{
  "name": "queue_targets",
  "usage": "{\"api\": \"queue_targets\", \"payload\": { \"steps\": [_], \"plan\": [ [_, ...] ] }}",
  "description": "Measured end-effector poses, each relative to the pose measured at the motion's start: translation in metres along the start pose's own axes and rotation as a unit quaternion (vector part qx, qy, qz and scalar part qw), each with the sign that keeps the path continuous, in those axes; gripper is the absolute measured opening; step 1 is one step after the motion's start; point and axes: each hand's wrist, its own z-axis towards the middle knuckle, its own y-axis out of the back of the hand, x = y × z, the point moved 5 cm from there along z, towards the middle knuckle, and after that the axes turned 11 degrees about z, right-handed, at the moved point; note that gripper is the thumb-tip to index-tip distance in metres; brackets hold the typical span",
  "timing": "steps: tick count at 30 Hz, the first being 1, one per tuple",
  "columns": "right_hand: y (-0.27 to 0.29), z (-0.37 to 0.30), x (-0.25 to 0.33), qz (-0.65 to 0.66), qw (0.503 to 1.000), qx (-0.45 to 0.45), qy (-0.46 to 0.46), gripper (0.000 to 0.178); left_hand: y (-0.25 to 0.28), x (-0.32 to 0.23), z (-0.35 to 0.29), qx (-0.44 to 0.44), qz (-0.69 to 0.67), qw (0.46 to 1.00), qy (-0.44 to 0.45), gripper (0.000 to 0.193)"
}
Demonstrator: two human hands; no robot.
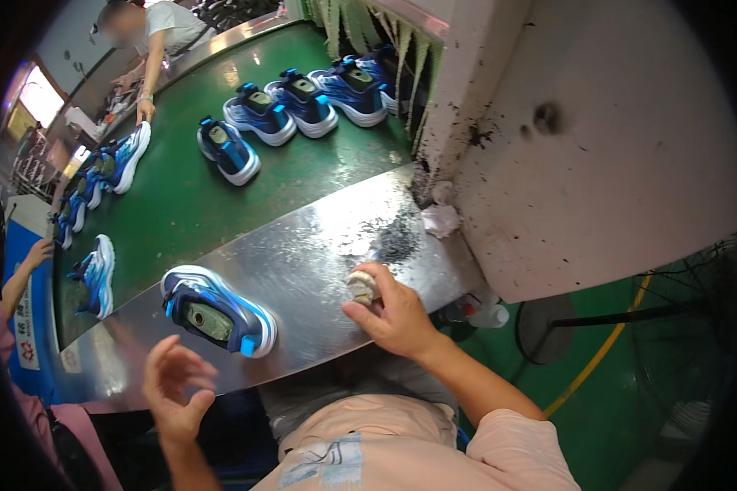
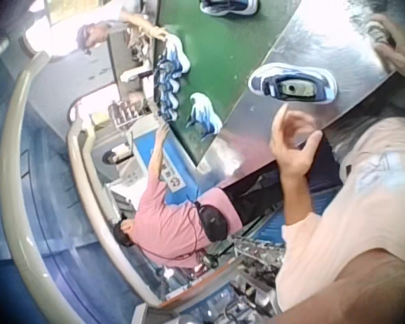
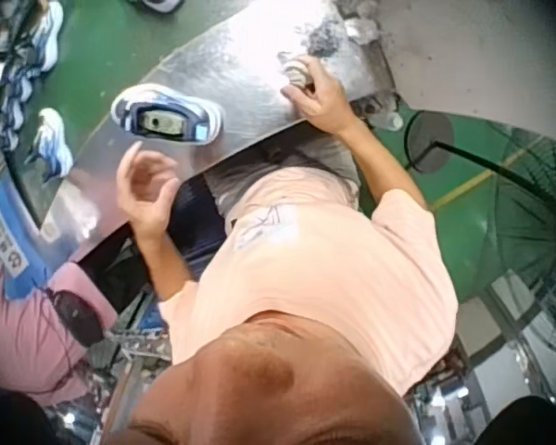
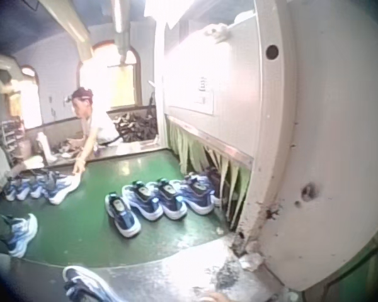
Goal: The person applies adhesive to the side of a shoe using a syringe and then places the shoe onto a moving conveyor belt.
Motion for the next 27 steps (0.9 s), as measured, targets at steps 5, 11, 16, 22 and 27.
{"api": "queue_targets", "payload": {
  "steps": [5,11,16,22,27],
  "plan": [
    [0.023,-0.028,0.012,0.319,0.944,-0.022,-0.086,0.046,0.016,-0.041,0.076,0.198,0.391,0.874,-0.210,0.096],
    [0.043,-0.009,0.009,0.422,0.880,-0.146,-0.159,0.041,-0.042,-0.010,0.094,0.198,0.242,0.913,-0.262,0.055],
    [0.043,-0.017,0.011,0.195,0.963,-0.122,-0.142,0.038,-0.041,-0.020,0.010,0.038,0.276,0.903,-0.328,0.034],
    [-0.021,-0.010,0.052,0.257,0.950,0.063,-0.165,0.053,-0.049,-0.003,-0.043,-0.056,0.260,0.907,-0.327,0.019],
    [-0.116,0.037,0.113,0.409,0.842,0.246,-0.251,0.068,-0.044,0.007,-0.052,-0.074,0.234,0.916,-0.318,0.018]
  ]
}}
